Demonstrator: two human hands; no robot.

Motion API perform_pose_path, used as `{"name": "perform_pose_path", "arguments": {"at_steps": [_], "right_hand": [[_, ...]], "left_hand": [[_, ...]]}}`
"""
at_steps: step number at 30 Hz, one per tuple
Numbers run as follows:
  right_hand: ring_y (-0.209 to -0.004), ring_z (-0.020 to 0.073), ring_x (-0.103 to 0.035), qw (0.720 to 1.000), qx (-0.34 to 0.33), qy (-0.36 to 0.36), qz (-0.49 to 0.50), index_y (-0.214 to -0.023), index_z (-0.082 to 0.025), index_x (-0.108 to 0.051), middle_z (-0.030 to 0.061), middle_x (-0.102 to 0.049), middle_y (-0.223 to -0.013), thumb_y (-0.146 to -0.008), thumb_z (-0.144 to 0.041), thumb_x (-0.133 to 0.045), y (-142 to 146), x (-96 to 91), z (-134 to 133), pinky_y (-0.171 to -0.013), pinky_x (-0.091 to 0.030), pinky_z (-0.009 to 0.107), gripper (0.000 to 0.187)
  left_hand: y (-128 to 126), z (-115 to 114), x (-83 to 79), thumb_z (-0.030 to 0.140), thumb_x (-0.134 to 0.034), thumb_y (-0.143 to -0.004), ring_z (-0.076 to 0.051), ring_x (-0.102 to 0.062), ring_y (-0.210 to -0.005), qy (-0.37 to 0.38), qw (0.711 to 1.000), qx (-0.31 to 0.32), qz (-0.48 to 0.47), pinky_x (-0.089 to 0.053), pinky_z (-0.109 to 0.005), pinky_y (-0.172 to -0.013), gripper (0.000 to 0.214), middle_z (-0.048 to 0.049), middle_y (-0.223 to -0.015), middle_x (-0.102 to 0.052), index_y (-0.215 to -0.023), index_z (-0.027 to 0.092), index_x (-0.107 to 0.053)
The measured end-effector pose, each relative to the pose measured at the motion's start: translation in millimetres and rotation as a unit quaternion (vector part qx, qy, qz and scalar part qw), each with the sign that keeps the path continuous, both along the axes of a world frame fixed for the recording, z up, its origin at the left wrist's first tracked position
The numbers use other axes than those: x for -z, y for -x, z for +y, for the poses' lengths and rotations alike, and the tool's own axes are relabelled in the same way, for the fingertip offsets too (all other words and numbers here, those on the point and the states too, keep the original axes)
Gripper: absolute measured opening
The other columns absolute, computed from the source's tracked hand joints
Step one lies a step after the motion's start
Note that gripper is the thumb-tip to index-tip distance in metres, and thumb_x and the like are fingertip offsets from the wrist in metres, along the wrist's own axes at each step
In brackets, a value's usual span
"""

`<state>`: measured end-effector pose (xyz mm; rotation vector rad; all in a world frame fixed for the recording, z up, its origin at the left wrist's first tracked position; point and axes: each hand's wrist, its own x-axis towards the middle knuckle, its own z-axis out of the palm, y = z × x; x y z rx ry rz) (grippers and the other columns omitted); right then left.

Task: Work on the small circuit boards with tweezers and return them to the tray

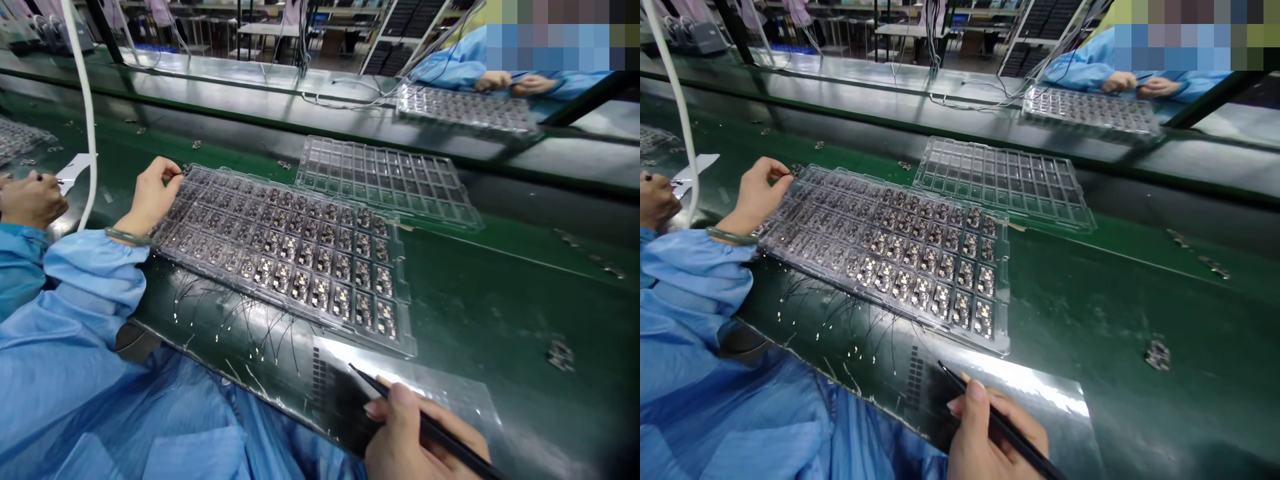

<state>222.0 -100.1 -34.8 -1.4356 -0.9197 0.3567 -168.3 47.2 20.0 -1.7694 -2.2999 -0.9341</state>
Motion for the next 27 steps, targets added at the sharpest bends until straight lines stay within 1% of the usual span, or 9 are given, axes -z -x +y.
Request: {"name": "perform_pose_path", "arguments": {"at_steps": [2,4,6,8,11,16,21,24,27], "right_hand": [[-0.044,0.0133,-0.059,1.0,0.002,-0.011,0.022,-0.066,-0.017,-0.062,-0.0038,-0.059,-0.05,-0.065,-0.036,-0.084,-0.7,1.9,-0.7,-0.05,-0.051,0.027,0.029],[-0.044,0.0128,-0.059,0.999,-0.002,0.003,0.047,-0.071,-0.017,-0.062,-0.0039,-0.061,-0.052,-0.065,-0.034,-0.084,0.2,0.7,-2.9,-0.05,-0.051,0.026,0.028],[-0.042,0.0115,-0.058,0.996,-0.044,0.053,0.057,-0.078,-0.017,-0.065,-0.0021,-0.065,-0.057,-0.068,-0.036,-0.082,4.0,-6.0,-6.7,-0.046,-0.05,0.023,0.028],[-0.043,0.0114,-0.059,0.982,-0.131,0.123,0.057,-0.085,-0.017,-0.068,0.0004,-0.068,-0.062,-0.072,-0.042,-0.078,10.7,-17.6,-11.1,-0.043,-0.051,0.022,0.03],[-0.046,0.013,-0.061,0.948,-0.248,0.189,0.067,-0.09,-0.019,-0.071,0.0013,-0.07,-0.064,-0.073,-0.047,-0.074,23.7,-35.4,-16.2,-0.045,-0.054,0.023,0.033],[-0.042,0.0129,-0.061,0.934,-0.295,0.182,0.088,-0.074,-0.019,-0.07,0.0007,-0.068,-0.062,-0.076,-0.039,-0.073,36.1,-40.2,-14.3,-0.039,-0.052,0.022,0.02],[-0.034,0.0094,-0.055,0.945,-0.258,0.143,0.138,-0.072,-0.018,-0.066,-0.0017,-0.066,-0.055,-0.08,-0.034,-0.07,38.1,-27.7,-11.4,-0.033,-0.046,0.018,0.018],[-0.034,0.0084,-0.054,0.951,-0.246,0.135,0.13,-0.073,-0.018,-0.065,-0.0012,-0.067,-0.056,-0.083,-0.034,-0.067,40.4,-22.4,-11.4,-0.034,-0.045,0.018,0.019],[-0.034,0.008,-0.054,0.953,-0.241,0.131,0.125,-0.076,-0.017,-0.066,-0.0008,-0.068,-0.058,-0.084,-0.034,-0.066,42.9,-19.3,-11.8,-0.034,-0.045,0.017,0.018]], "left_hand": [[-26.6,-21.8,-13.6,0.028,-0.056,-0.087,-0.016,-0.062,-0.087,-0.083,0.991,0.074,-0.08,-0.051,-0.03,-0.083,0.015,-0.0039,-0.096,-0.064,-0.098,0.018,-0.055],[-59.7,-50.0,-26.3,0.027,-0.062,-0.084,-0.014,-0.063,-0.076,-0.077,0.967,0.18,-0.164,-0.053,-0.027,-0.072,0.016,-0.0019,-0.089,-0.063,-0.096,0.018,-0.055],[-94.0,-77.9,-34.9,0.023,-0.062,-0.085,-0.011,-0.062,-0.066,0.018,0.925,0.303,-0.229,-0.052,-0.022,-0.059,0.013,-0.0007,-0.085,-0.062,-0.095,0.018,-0.056],[-123.9,-98.7,-37.2,0.019,-0.058,-0.088,-0.006,-0.056,-0.055,0.132,0.855,0.433,-0.252,-0.047,-0.019,-0.052,0.009,0.0003,-0.081,-0.061,-0.097,0.017,-0.057],[-154.1,-112.0,-30.0,0.015,-0.056,-0.088,-0.006,-0.045,-0.049,0.205,0.783,0.536,-0.242,-0.039,-0.019,-0.049,0.01,0.0037,-0.067,-0.055,-0.098,0.015,-0.058],[-173.6,-115.5,-10.3,0.014,-0.054,-0.088,-0.007,-0.039,-0.051,0.194,0.779,0.533,-0.266,-0.033,-0.021,-0.05,0.01,0.0036,-0.07,-0.051,-0.097,0.015,-0.057],[-173.7,-121.2,3.9,0.029,-0.054,-0.092,-0.008,-0.036,-0.049,0.286,0.753,0.455,-0.379,-0.029,-0.02,-0.046,0.016,0.0073,-0.059,-0.04,-0.103,0.018,-0.058],[-174.2,-121.9,10.1,0.032,-0.051,-0.094,-0.007,-0.04,-0.051,0.315,0.733,0.426,-0.426,-0.031,-0.018,-0.047,0.017,0.0054,-0.061,-0.047,-0.097,0.017,-0.059],[-177.1,-122.0,12.7,0.032,-0.051,-0.094,-0.007,-0.043,-0.054,0.3,0.736,0.416,-0.443,-0.035,-0.017,-0.048,0.017,0.0039,-0.066,-0.05,-0.094,0.017,-0.059]]}}
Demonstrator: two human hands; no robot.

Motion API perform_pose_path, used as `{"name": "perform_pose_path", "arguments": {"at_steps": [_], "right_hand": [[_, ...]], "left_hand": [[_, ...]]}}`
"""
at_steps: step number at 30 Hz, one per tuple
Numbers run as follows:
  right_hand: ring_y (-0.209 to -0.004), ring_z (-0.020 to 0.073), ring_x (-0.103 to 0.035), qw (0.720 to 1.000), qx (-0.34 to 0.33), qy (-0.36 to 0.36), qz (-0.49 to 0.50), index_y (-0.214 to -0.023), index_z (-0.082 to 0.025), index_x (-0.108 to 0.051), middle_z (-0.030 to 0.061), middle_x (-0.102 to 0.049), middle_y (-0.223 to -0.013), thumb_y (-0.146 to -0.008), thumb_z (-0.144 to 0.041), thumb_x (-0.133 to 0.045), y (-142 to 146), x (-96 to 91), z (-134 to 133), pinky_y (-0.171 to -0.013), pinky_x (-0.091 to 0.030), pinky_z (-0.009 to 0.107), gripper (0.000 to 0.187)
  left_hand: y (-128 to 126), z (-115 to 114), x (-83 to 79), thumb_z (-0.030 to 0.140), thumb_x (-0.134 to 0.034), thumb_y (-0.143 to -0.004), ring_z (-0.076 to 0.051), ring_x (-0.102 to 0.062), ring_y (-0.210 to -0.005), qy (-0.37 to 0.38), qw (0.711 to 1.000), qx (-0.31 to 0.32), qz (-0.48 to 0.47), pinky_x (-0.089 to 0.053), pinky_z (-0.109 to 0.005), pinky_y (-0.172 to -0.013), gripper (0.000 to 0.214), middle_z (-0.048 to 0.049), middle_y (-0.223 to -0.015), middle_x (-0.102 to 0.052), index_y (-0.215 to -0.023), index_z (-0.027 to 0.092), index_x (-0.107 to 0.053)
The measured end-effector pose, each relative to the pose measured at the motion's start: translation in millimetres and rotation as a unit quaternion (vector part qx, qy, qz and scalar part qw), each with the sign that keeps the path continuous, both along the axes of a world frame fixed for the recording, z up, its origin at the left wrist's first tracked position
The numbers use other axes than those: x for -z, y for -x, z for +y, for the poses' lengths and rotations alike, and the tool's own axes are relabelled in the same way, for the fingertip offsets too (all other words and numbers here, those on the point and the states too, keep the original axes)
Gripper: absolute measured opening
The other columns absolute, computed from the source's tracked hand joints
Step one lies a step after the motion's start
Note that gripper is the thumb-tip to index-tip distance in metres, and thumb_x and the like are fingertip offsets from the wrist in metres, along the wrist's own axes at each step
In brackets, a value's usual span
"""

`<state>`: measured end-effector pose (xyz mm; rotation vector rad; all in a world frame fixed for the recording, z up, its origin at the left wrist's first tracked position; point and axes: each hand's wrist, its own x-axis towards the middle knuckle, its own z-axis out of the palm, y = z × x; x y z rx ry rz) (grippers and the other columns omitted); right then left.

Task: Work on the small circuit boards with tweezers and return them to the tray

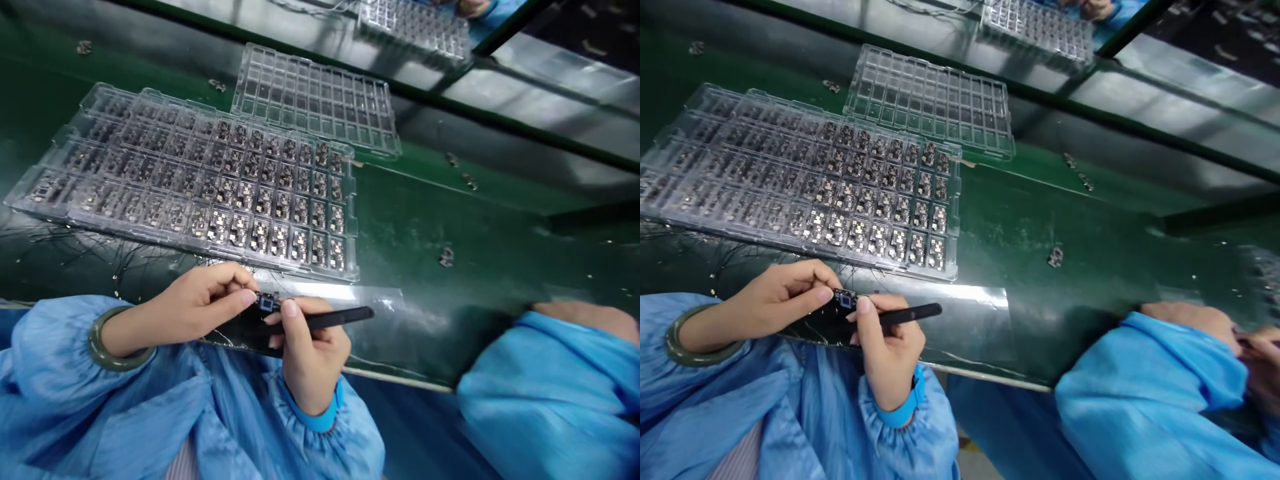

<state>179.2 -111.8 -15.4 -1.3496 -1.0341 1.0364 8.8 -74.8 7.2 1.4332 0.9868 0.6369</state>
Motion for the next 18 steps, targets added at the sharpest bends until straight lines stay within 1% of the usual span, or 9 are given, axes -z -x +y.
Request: {"name": "perform_pose_path", "arguments": {"at_steps": [3,7,10,15,18], "right_hand": [[-0.034,0.0074,-0.054,1.0,0.007,-0.001,0.011,-0.076,-0.017,-0.065,-0.0016,-0.068,-0.057,-0.084,-0.033,-0.066,1.8,1.6,-0.3,-0.033,-0.044,0.016,0.018],[-0.033,0.0072,-0.053,1.0,0.012,0.0,0.021,-0.076,-0.017,-0.065,-0.0017,-0.068,-0.057,-0.084,-0.034,-0.067,3.4,2.0,-0.2,-0.031,-0.043,0.016,0.018],[-0.033,0.0066,-0.053,0.999,0.013,0.001,0.034,-0.076,-0.018,-0.065,-0.0024,-0.068,-0.057,-0.083,-0.033,-0.068,4.8,0.6,0.7,-0.032,-0.042,0.015,0.017],[-0.032,0.0063,-0.051,0.998,0.015,0.005,0.06,-0.075,-0.019,-0.065,-0.0035,-0.068,-0.056,-0.082,-0.031,-0.069,8.3,-3.5,2.8,-0.031,-0.041,0.015,0.015],[-0.033,0.0063,-0.051,0.999,0.004,0.008,0.049,-0.075,-0.019,-0.065,-0.0036,-0.067,-0.056,-0.082,-0.03,-0.068,9.3,-5.2,3.3,-0.033,-0.041,0.015,0.014]], "left_hand": [[-2.2,-0.2,0.0,0.031,-0.051,-0.093,-0.006,-0.04,-0.051,-0.008,1.0,-0.015,-0.002,-0.033,-0.016,-0.046,0.017,0.0052,-0.062,-0.046,-0.094,0.016,-0.059],[-2.3,0.3,0.5,0.028,-0.052,-0.091,-0.006,-0.04,-0.049,-0.012,1.0,-0.025,-0.008,-0.033,-0.016,-0.045,0.014,0.0057,-0.06,-0.046,-0.093,0.016,-0.058],[-1.0,0.3,3.0,0.029,-0.053,-0.09,-0.007,-0.04,-0.049,-0.018,0.999,-0.029,0.002,-0.033,-0.017,-0.045,0.014,0.0062,-0.059,-0.044,-0.094,0.016,-0.059],[0.4,0.0,7.0,0.029,-0.057,-0.089,-0.006,-0.034,-0.046,-0.069,0.997,-0.043,0.015,-0.027,-0.018,-0.043,0.013,0.0081,-0.055,-0.035,-0.095,0.017,-0.061],[0.0,0.2,7.8,0.028,-0.058,-0.089,-0.006,-0.032,-0.046,-0.093,0.994,-0.051,0.021,-0.026,-0.019,-0.044,0.012,0.0082,-0.054,-0.034,-0.093,0.017,-0.062]]}}
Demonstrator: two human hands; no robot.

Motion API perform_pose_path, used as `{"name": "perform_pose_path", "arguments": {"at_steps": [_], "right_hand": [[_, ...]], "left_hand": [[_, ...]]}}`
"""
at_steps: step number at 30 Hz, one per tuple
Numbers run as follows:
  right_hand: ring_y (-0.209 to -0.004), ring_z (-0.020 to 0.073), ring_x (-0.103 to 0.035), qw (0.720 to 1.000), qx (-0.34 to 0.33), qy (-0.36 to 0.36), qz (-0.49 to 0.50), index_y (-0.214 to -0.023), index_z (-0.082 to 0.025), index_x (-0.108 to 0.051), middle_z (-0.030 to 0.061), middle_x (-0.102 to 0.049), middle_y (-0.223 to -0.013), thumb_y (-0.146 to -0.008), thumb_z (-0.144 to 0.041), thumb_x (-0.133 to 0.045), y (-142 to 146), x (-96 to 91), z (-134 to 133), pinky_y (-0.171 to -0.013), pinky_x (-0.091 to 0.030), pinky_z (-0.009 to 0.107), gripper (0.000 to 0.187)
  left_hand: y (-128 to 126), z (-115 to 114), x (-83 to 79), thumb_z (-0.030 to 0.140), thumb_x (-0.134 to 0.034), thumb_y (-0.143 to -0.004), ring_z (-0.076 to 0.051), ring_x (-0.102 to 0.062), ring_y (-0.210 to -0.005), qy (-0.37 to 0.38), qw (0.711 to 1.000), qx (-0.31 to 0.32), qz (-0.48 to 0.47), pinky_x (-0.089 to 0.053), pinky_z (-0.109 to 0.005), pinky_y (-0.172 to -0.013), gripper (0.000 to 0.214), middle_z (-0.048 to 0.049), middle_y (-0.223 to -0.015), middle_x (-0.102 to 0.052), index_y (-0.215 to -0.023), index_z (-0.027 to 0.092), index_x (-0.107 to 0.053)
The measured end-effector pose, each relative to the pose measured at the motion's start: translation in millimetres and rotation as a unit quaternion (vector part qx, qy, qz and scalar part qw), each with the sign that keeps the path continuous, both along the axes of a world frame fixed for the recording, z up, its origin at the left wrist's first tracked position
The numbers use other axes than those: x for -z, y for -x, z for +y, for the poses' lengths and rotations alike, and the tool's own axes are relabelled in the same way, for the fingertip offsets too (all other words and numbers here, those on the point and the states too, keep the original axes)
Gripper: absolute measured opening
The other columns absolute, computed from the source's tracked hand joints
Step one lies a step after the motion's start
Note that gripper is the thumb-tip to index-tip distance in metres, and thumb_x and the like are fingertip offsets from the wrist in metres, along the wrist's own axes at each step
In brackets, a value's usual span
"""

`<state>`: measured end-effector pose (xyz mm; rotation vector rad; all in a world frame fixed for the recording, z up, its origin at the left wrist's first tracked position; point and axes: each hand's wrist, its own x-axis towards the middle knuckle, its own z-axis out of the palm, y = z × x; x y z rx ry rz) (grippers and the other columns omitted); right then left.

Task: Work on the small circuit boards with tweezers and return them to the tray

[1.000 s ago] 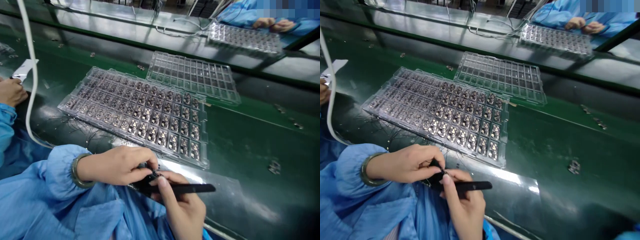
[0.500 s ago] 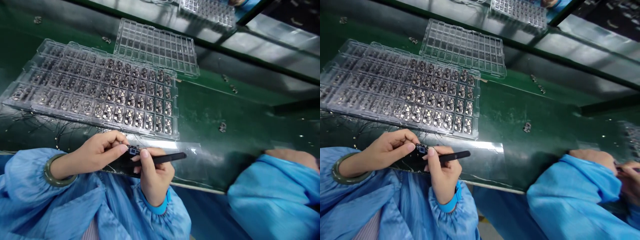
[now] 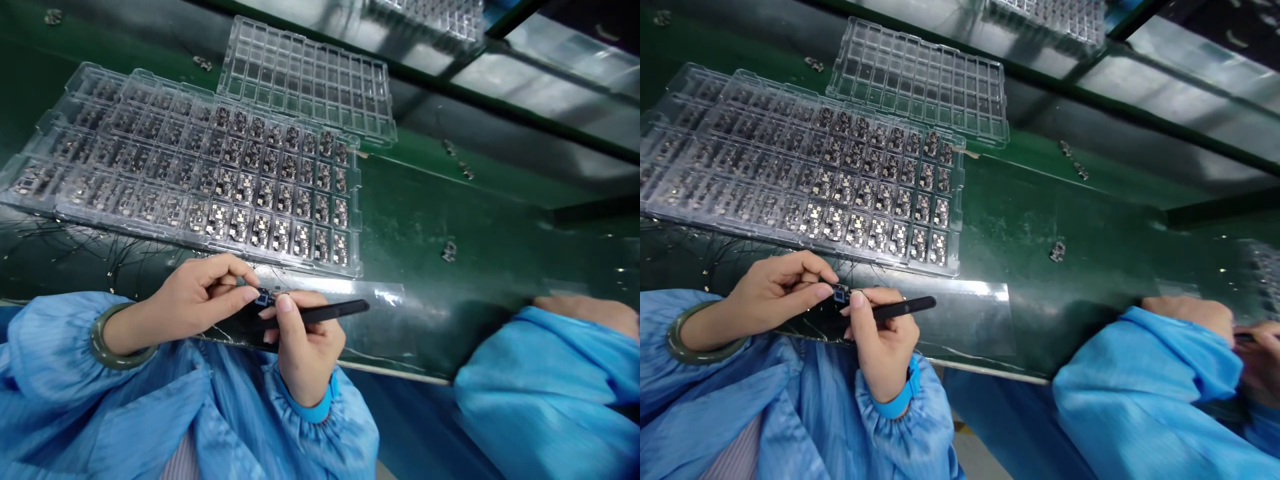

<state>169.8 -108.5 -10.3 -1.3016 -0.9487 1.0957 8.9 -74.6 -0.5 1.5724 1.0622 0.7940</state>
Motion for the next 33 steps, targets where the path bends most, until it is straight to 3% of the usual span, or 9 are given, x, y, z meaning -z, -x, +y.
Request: {"name": "perform_pose_path", "arguments": {"at_steps": [9,13,33], "right_hand": [[-0.034,0.006,-0.052,1.0,-0.007,-0.017,-0.013,-0.076,-0.02,-0.065,-0.0043,-0.067,-0.058,-0.083,-0.029,-0.068,-0.2,1.1,-1.0,-0.033,-0.041,0.016,0.011],[-0.034,0.0062,-0.052,0.999,-0.001,-0.021,-0.028,-0.077,-0.02,-0.065,-0.0038,-0.067,-0.059,-0.084,-0.029,-0.067,0.9,2.8,-1.1,-0.034,-0.041,0.017,0.011],[-0.034,0.006,-0.051,0.997,0.004,-0.045,-0.062,-0.077,-0.02,-0.065,-0.0038,-0.066,-0.061,-0.086,-0.028,-0.065,2.2,4.3,-4.5,-0.033,-0.041,0.018,0.012]], "left_hand": [[0.0,-0.8,-1.0,0.029,-0.055,-0.091,-0.006,-0.035,-0.047,0.044,0.999,0.008,-0.017,-0.029,-0.017,-0.044,0.014,0.0076,-0.056,-0.037,-0.094,0.016,-0.061],[0.3,-1.5,-1.4,0.024,-0.054,-0.092,-0.005,-0.035,-0.046,0.023,0.999,-0.014,-0.027,-0.028,-0.015,-0.043,0.011,0.0084,-0.057,-0.036,-0.1,0.018,-0.058],[-1.6,-1.8,-1.4,0.023,-0.053,-0.091,-0.005,-0.033,-0.043,0.0,1.0,-0.008,0.005,-0.024,-0.017,-0.04,0.009,0.0087,-0.052,-0.036,-0.091,0.017,-0.06]]}}
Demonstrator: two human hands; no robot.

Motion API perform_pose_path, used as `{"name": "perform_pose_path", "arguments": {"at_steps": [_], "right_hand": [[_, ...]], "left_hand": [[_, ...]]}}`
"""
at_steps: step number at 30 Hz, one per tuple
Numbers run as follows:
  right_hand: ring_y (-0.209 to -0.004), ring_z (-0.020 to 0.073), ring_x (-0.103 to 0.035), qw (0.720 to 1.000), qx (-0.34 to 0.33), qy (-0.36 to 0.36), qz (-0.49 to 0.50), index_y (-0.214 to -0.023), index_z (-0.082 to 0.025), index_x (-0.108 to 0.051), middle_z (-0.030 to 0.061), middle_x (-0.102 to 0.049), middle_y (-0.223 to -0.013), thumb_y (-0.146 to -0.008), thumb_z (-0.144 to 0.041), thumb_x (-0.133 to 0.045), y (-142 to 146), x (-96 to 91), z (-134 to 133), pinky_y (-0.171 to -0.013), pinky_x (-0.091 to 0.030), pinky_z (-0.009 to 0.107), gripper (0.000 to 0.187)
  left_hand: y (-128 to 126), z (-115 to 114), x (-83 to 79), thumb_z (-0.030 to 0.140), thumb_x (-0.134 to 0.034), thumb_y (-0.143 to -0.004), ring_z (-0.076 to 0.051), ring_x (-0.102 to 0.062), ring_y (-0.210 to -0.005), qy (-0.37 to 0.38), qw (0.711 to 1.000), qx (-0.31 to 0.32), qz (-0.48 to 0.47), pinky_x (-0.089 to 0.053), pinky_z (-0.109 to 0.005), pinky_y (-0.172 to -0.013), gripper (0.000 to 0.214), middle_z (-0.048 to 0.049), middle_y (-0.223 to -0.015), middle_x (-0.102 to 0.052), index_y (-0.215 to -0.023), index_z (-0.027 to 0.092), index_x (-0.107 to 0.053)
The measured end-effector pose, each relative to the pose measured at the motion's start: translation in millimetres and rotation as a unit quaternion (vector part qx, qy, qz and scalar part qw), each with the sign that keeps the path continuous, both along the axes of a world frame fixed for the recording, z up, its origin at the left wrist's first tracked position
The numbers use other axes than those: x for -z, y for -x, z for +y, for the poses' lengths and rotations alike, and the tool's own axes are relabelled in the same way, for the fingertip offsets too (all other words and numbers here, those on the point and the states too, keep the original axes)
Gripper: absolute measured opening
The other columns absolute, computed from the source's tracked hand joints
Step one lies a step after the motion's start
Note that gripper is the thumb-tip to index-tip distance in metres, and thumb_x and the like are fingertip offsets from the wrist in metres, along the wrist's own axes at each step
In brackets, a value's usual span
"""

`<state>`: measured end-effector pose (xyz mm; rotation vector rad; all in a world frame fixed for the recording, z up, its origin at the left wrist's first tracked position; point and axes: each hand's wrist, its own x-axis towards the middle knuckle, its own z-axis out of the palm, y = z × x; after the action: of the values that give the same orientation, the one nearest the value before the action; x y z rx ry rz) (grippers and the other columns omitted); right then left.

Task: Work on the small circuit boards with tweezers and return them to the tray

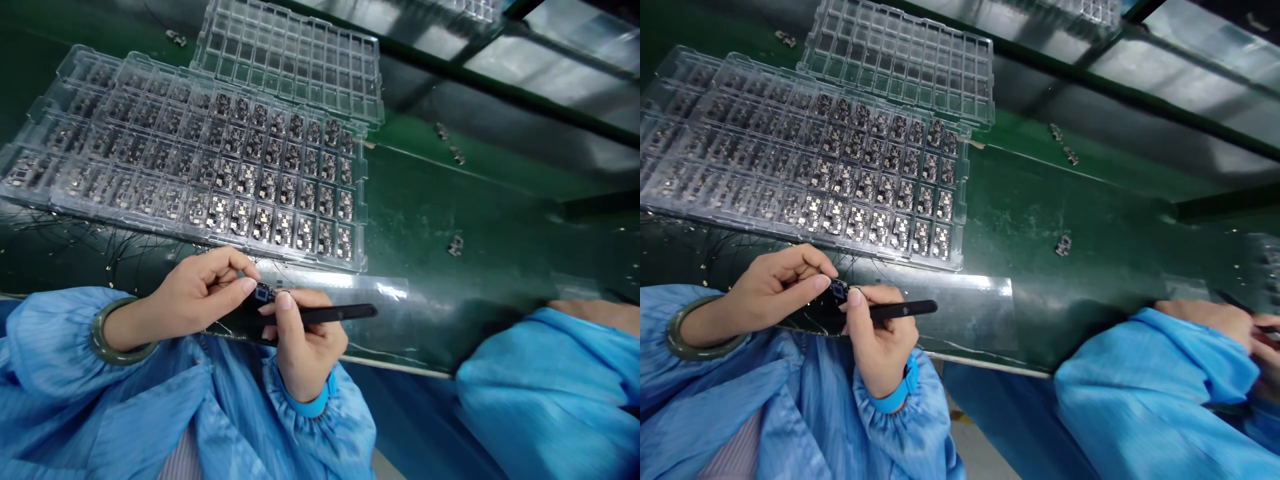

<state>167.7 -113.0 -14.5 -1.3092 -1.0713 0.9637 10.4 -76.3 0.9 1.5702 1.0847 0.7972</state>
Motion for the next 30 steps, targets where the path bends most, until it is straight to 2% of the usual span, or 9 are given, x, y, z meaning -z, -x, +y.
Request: {"name": "perform_pose_path", "arguments": {"at_steps": [5,10,20,26,30], "right_hand": [[-0.033,0.0053,-0.05,1.0,0.0,-0.001,0.017,-0.078,-0.021,-0.065,-0.0046,-0.066,-0.061,-0.085,-0.025,-0.066,0.7,1.3,-0.9,-0.031,-0.039,0.017,0.008],[-0.032,0.0049,-0.049,0.999,-0.019,-0.002,0.032,-0.081,-0.022,-0.066,-0.0051,-0.066,-0.062,-0.085,-0.021,-0.066,-0.5,5.1,-1.6,-0.03,-0.038,0.017,0.004],[-0.031,0.0065,-0.052,0.999,0.027,-0.019,0.014,-0.082,-0.02,-0.064,-0.0039,-0.067,-0.062,-0.087,-0.029,-0.065,-0.5,7.8,-2.2,-0.029,-0.04,0.016,0.01],[-0.029,0.0065,-0.051,0.999,0.041,-0.013,0.03,-0.079,-0.021,-0.064,-0.0039,-0.066,-0.06,-0.086,-0.031,-0.066,2.8,5.7,-1.1,-0.032,-0.046,0.018,0.012],[-0.028,0.008,-0.051,0.999,0.017,0.004,0.044,-0.079,-0.02,-0.063,-0.0028,-0.067,-0.058,-0.086,-0.035,-0.065,2.5,5.8,-2.4,-0.026,-0.039,0.017,0.016]], "left_hand": [[0.5,0.4,1.3,0.024,-0.054,-0.09,-0.006,-0.034,-0.045,0.032,0.999,0.009,-0.012,-0.026,-0.017,-0.043,0.01,0.0083,-0.054,-0.037,-0.089,0.016,-0.06],[0.5,2.1,2.8,0.02,-0.055,-0.088,-0.005,-0.029,-0.046,0.068,0.996,0.021,-0.044,-0.025,-0.016,-0.043,0.01,0.009,-0.054,-0.031,-0.08,0.016,-0.056],[1.4,-0.4,0.5,0.027,-0.051,-0.093,-0.006,-0.036,-0.045,0.039,0.998,0.018,-0.044,-0.029,-0.016,-0.041,0.014,0.0072,-0.055,-0.042,-0.095,0.017,-0.061],[0.6,-0.1,0.7,0.029,-0.052,-0.092,-0.007,-0.039,-0.046,0.043,0.999,0.015,-0.027,-0.032,-0.017,-0.043,0.016,0.0056,-0.056,-0.047,-0.093,0.017,-0.062],[0.8,-0.5,0.0,0.03,-0.052,-0.092,-0.008,-0.041,-0.048,0.045,0.998,0.011,-0.034,-0.035,-0.018,-0.045,0.017,0.0041,-0.059,-0.049,-0.087,0.016,-0.06]]}}
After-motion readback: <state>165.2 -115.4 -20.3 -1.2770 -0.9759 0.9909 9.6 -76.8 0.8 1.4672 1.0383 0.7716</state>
